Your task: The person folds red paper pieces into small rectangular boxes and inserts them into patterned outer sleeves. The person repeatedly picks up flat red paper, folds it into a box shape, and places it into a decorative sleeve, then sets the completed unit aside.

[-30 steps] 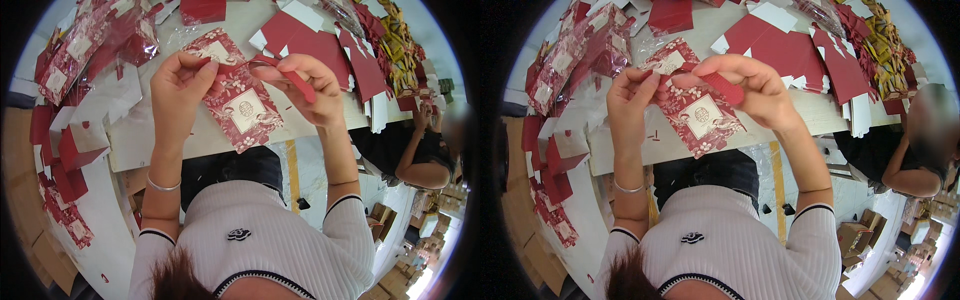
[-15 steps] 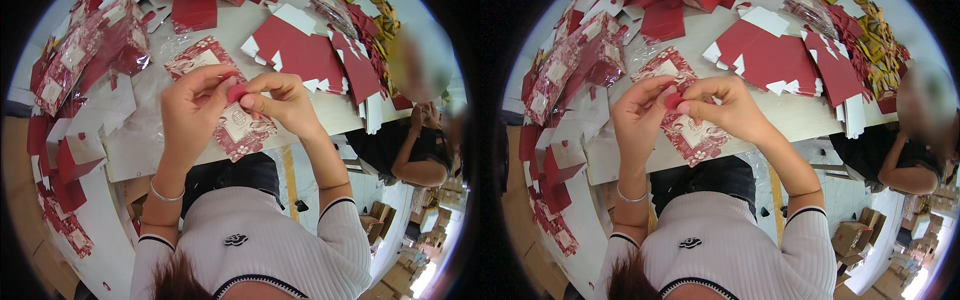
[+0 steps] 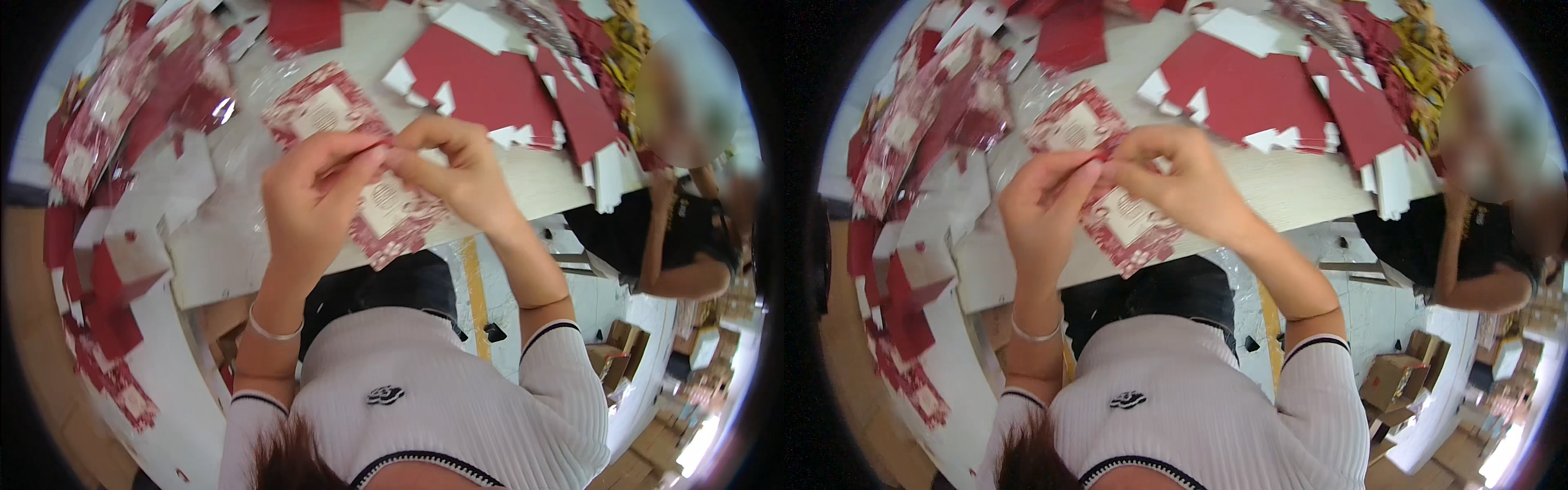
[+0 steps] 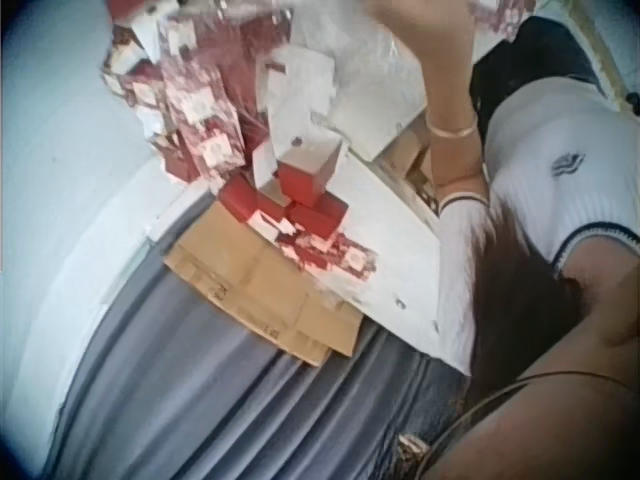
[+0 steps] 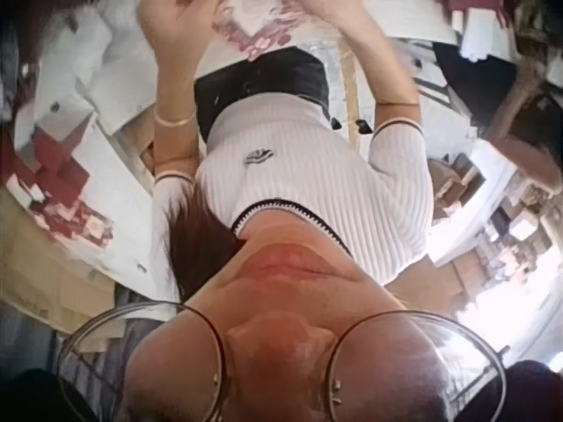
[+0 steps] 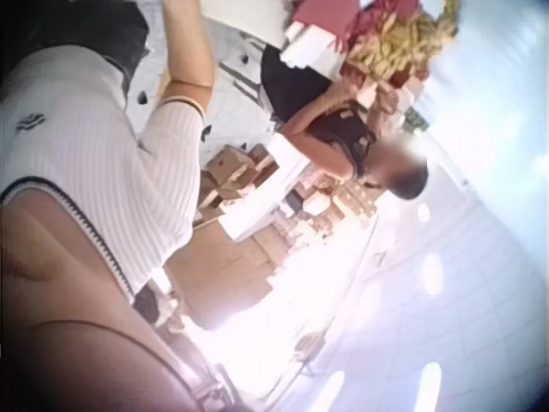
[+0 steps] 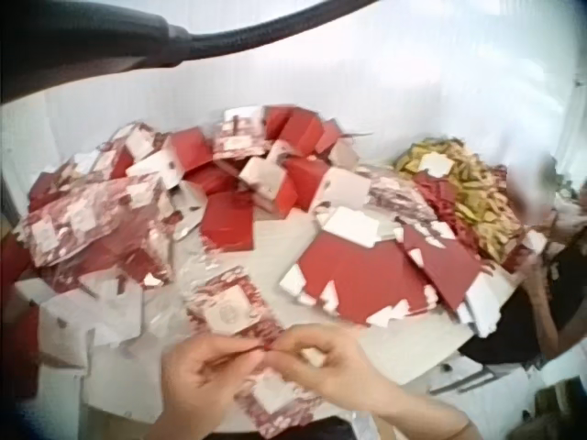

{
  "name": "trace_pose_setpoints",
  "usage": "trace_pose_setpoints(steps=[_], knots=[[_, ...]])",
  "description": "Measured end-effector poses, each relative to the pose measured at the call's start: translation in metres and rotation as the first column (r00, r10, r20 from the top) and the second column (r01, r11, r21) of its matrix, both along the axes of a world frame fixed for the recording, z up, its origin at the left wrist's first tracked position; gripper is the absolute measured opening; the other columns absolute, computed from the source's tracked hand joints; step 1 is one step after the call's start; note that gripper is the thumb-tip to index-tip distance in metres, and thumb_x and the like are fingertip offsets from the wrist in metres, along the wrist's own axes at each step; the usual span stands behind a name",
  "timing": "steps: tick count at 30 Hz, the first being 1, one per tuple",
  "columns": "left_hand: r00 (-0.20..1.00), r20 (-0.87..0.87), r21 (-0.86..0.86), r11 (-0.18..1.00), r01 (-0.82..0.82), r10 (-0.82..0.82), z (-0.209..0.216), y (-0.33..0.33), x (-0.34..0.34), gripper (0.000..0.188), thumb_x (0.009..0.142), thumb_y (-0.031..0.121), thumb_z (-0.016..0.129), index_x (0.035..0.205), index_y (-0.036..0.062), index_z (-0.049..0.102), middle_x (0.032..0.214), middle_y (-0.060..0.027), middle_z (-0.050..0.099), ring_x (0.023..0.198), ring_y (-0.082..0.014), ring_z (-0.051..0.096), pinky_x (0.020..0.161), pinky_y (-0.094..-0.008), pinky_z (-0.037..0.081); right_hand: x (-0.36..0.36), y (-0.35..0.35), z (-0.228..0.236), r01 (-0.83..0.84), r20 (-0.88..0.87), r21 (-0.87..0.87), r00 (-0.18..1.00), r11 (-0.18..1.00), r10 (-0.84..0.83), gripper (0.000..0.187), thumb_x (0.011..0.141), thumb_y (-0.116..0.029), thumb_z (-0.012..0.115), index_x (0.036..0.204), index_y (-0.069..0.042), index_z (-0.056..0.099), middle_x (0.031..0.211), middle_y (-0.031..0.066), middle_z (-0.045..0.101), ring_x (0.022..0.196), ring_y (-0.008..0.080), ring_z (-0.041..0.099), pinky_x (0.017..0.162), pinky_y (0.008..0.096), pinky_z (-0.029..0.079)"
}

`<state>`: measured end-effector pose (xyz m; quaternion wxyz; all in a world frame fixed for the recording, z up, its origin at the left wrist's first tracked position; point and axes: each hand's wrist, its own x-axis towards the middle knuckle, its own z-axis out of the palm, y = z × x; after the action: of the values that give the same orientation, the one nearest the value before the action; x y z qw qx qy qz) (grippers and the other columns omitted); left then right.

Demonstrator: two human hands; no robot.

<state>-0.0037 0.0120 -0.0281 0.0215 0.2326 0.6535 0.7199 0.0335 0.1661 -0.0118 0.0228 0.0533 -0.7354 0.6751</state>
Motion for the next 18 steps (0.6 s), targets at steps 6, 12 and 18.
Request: trace_pose_setpoints(steps=[6, 12, 18], knots=[[0.958, -0.266, -0.081, 0.988, -0.132, 0.106, 0.005, 0.005, 0.002, 0.009, 0.074, -0.004, 0.063, 0.083, -0.0030, 0.062, 0.083, -0.0078, 0.059, 0.073, -0.0124, 0.056, 0.059, -0.0201, 0.045, -0.005, 0.001, 0.002, 0.302, -0.542, 0.249, 0.831, 0.920, -0.125, 0.022, 0.075, -0.004, 0.064, 0.095, 0.001, 0.056, 0.084, 0.0058, 0.058, 0.083, 0.0140, 0.055, 0.075, 0.0277, 0.044], [0.910, -0.383, -0.092, 0.974, -0.209, 0.159, -0.003, 0.004, 0.005, 0.013, 0.071, -0.004, 0.065, 0.083, 0.0005, 0.064, 0.083, -0.0049, 0.051, 0.071, -0.0110, 0.048, 0.060, -0.0204, 0.040, 0.004, 0.001, 0.000, -0.011, -0.195, -0.024, 0.981, 1.000, 0.006, 0.011, 0.077, 0.002, 0.060, 0.087, 0.002, 0.060, 0.082, 0.0066, 0.061, 0.075, 0.0109, 0.056, 0.068, 0.0235, 0.046], [0.979, -0.020, -0.014, 0.979, -0.203, 0.203, -0.015, -0.024, 0.031, 0.011, 0.084, 0.009, 0.054, 0.080, -0.0011, 0.056, 0.080, -0.0040, 0.053, 0.063, -0.0079, 0.045, 0.055, -0.0186, 0.038, 0.004, 0.015, -0.016, 0.137, -0.098, 0.045, 0.986, 0.990, -0.132, 0.008, 0.077, 0.002, 0.061, 0.084, 0.002, 0.062, 0.079, 0.0064, 0.063, 0.071, 0.0100, 0.058, 0.064, 0.0204, 0.046]])
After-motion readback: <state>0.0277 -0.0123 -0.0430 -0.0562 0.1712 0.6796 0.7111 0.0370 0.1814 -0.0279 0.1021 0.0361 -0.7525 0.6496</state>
